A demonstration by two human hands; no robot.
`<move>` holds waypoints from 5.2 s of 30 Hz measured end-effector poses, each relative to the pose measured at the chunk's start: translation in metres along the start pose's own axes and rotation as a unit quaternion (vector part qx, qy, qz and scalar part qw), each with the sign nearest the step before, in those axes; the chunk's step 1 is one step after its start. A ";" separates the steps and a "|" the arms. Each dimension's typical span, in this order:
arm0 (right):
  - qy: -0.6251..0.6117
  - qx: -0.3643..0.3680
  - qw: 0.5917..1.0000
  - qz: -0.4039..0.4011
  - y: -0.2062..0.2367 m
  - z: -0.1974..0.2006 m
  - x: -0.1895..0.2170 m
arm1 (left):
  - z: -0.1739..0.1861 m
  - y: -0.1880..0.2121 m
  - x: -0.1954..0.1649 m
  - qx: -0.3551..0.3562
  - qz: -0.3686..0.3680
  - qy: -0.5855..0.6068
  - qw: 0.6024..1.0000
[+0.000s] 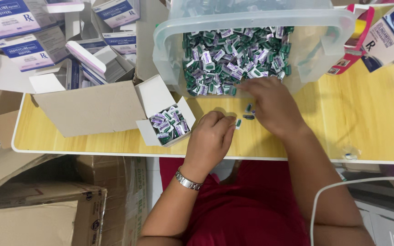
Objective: The person sorts small green and white wrapped items from a large plastic bin and places them into a small white cardboard box. They handle the items one by one, occasionally adjusting their position on the table before placing them inside the box.
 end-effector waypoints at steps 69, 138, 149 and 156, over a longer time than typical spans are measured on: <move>-0.064 0.015 0.984 -0.163 0.058 -0.019 -0.001 | -0.025 -0.016 0.006 0.119 -0.061 0.006 0.991; -0.410 -0.056 0.896 -0.161 0.068 -0.058 0.043 | 0.029 0.060 0.029 -0.036 0.016 0.098 0.994; -0.389 -0.085 0.913 -0.091 0.079 -0.053 -0.008 | 0.021 0.032 0.025 0.063 -0.011 0.118 0.991; -0.645 -0.021 0.758 -0.097 0.029 -0.051 -0.018 | 0.009 0.014 0.047 0.074 0.000 0.187 0.980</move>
Point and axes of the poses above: each hand's wrist, its own y-axis away from the middle knuckle, its own z-axis out of the back of the hand, x = y × z, the point moved 2 cm from there along -y, towards the middle knuckle, and after that the axes turned 8 degrees about -z, right-handed, at the moved point
